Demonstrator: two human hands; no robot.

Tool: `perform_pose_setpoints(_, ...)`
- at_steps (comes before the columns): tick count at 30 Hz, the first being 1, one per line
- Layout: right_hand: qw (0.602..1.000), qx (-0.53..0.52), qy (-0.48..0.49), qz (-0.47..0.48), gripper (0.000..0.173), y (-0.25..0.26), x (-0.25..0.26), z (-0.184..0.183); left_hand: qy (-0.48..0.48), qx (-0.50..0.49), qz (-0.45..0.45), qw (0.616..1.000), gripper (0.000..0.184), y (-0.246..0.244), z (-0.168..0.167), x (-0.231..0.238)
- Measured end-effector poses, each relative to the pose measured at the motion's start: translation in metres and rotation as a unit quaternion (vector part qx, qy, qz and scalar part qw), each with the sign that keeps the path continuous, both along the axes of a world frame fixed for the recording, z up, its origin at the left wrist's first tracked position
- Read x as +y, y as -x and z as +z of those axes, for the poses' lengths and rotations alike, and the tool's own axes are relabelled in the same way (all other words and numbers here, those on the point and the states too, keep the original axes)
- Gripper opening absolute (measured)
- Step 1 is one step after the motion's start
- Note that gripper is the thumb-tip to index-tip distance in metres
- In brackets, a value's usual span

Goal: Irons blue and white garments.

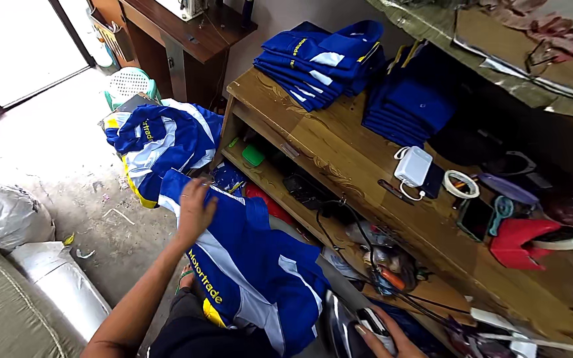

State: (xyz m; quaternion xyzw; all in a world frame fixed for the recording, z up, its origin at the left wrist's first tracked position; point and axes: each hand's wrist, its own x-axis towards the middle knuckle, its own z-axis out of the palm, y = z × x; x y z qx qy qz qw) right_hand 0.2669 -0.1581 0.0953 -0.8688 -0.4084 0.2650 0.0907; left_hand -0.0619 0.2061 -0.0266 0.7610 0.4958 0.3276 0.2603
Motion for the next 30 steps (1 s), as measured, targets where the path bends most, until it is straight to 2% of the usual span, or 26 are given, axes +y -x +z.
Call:
perform_pose_setpoints(2,0.997,-0.001,-0.023,0.071,0.057,0.023,0.048,0.022,0.059,0.003,0.095,0.994,0.051,0.038,-0.005,0.027)
perform_pose_setpoints(4,0.988,-0.006,-0.053,0.142,0.058,0.047,0.102,0.030,0.145,-0.016,0.158,0.977,0.069,0.063,-0.019,0.048)
perform_pose_setpoints(7,0.970,0.028,-0.060,0.233,0.058,0.089,0.198,0.032,0.267,-0.038,0.172,0.948,0.088,0.081,-0.040,0.071)
perform_pose_setpoints(10,0.951,0.049,-0.033,0.305,0.061,0.129,0.286,0.019,0.326,-0.042,0.156,0.932,0.087,0.085,-0.046,0.078)
perform_pose_setpoints(12,0.946,0.050,-0.019,0.319,0.062,0.148,0.325,0.002,0.329,-0.050,0.147,0.932,0.067,0.089,-0.048,0.083)
perform_pose_setpoints(14,0.942,0.036,-0.010,0.332,0.062,0.155,0.342,-0.015,0.329,-0.061,0.141,0.932,0.043,0.095,-0.052,0.090)
perform_pose_setpoints(15,0.938,0.028,-0.005,0.347,0.062,0.155,0.343,-0.021,0.330,-0.067,0.136,0.932,0.036,0.099,-0.055,0.094)
perform_pose_setpoints(18,0.904,0.035,0.009,0.426,0.061,0.147,0.337,-0.021,0.334,-0.096,0.121,0.930,0.030,0.106,-0.057,0.100)
perform_pose_setpoints(21,0.876,0.009,0.020,0.481,0.053,0.157,0.341,-0.020,0.336,-0.138,0.111,0.925,0.028,0.106,-0.058,0.102)
perform_pose_setpoints(24,0.894,-0.020,0.019,0.447,0.046,0.178,0.354,-0.022,0.321,-0.163,0.117,0.926,0.026,0.106,-0.067,0.101)
perform_pose_setpoints(27,0.932,-0.016,0.034,0.360,0.049,0.184,0.360,-0.023,0.310,-0.167,0.128,0.927,0.025,0.107,-0.075,0.098)
perform_pose_setpoints(30,0.952,-0.011,0.043,0.302,0.052,0.175,0.349,-0.025,0.306,-0.154,0.140,0.929,0.026,0.105,-0.080,0.098)
